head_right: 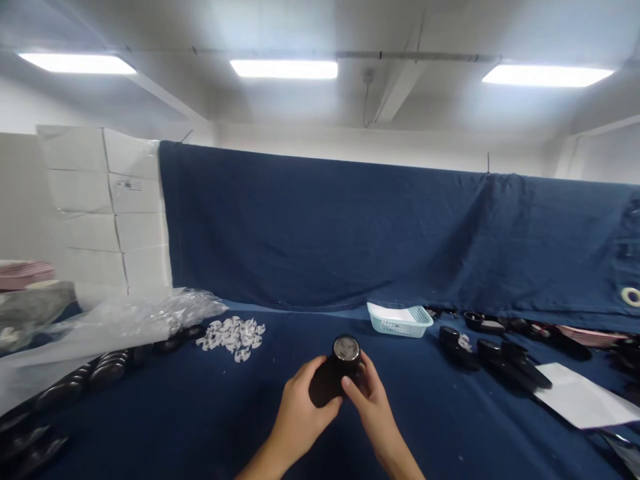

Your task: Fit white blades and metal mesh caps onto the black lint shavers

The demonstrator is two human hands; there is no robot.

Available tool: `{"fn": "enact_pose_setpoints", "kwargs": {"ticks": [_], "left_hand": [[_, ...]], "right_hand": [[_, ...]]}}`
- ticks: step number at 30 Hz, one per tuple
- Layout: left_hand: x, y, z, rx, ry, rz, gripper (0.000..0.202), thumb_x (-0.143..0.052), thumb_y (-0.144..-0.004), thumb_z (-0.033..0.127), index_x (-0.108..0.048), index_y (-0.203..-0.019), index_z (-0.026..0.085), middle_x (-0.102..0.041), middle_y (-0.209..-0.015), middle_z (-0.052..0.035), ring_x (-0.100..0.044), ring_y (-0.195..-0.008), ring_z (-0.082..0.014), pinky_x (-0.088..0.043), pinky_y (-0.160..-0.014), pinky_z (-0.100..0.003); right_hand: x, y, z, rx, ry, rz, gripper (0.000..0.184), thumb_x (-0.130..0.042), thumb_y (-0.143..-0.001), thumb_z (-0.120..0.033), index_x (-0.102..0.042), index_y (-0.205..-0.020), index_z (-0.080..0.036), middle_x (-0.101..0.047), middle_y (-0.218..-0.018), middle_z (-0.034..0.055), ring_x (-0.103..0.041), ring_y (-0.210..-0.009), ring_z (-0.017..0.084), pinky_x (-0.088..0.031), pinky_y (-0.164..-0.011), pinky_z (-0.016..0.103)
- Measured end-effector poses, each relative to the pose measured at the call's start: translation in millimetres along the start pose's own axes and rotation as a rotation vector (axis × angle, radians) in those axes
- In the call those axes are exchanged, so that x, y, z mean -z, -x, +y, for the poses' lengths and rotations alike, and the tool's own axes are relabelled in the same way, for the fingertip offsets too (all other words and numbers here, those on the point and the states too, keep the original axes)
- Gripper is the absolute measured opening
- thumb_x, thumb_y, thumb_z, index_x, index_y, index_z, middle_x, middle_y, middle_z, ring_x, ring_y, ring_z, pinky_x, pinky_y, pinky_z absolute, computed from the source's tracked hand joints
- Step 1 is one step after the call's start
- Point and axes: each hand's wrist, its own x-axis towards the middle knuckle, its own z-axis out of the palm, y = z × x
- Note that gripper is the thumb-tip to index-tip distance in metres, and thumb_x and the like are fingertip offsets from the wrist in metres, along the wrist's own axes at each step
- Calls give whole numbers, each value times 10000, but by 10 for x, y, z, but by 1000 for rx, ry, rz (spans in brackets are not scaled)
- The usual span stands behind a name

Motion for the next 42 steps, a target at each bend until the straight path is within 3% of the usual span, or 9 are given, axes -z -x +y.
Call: {"fn": "enact_pose_setpoints", "kwargs": {"ticks": [7,16,22,27,30,33,37,42], "left_hand": [[-83,153,-269,-48,-60,-54,640,-611,-688,98,-476,-1305,208,-569,-1271,-90,-547,-1173,-240,-446,-1019,-375],[-39,257,-255,-33,-71,-108,718,-652,-666,85,-444,-1332,252,-540,-1308,-57,-515,-1204,-223,-404,-1058,-342],[-64,289,-218,-5,-110,-87,621,-644,-667,96,-468,-1250,221,-580,-1225,-71,-552,-1144,-237,-438,-1000,-363],[-88,311,-154,75,-189,-92,531,-664,-715,221,-487,-1216,217,-621,-1129,-78,-603,-1036,-274,-485,-884,-408],[-84,302,-138,116,-150,-98,515,-675,-727,275,-521,-1215,216,-635,-1123,-82,-607,-1038,-279,-481,-895,-404],[-62,265,-120,181,-10,-116,475,-683,-727,276,-571,-1183,203,-660,-1120,-75,-616,-1045,-255,-472,-927,-359],[-40,220,-101,326,172,-176,398,-668,-743,262,-614,-1128,181,-702,-1048,-58,-654,-960,-216,-500,-863,-292],[-64,227,-141,319,93,-155,436,-686,-703,245,-621,-1132,202,-700,-1058,-56,-647,-976,-237,-491,-874,-311]], "right_hand": [[82,47,143,49,52,-82,675,-818,-650,-325,-514,-1248,-253,-614,-1238,100,-574,-1141,297,-446,-982,420],[58,193,142,64,92,-37,666,-815,-627,-352,-544,-1227,-253,-624,-1212,98,-601,-1094,290,-467,-942,393],[29,237,85,17,70,-13,700,-826,-596,-350,-547,-1228,-242,-656,-1158,99,-632,-1035,289,-493,-904,400],[14,248,76,-40,62,64,663,-822,-602,-357,-566,-1199,-223,-647,-1182,85,-597,-1093,285,-450,-972,418],[19,236,113,-88,60,96,637,-820,-611,-375,-583,-1182,-223,-651,-1173,76,-583,-1109,281,-446,-974,407],[25,219,124,-137,42,70,631,-804,-627,-428,-585,-1189,-241,-651,-1170,74,-586,-1100,287,-498,-871,376],[27,205,88,-217,51,36,640,-785,-643,-481,-583,-1206,-253,-637,-1180,87,-607,-1049,299,-533,-712,345],[33,207,67,-285,45,8,605,-805,-648,-427,-580,-1183,-259,-633,-1164,77,-603,-1062,288,-535,-741,336]]}}
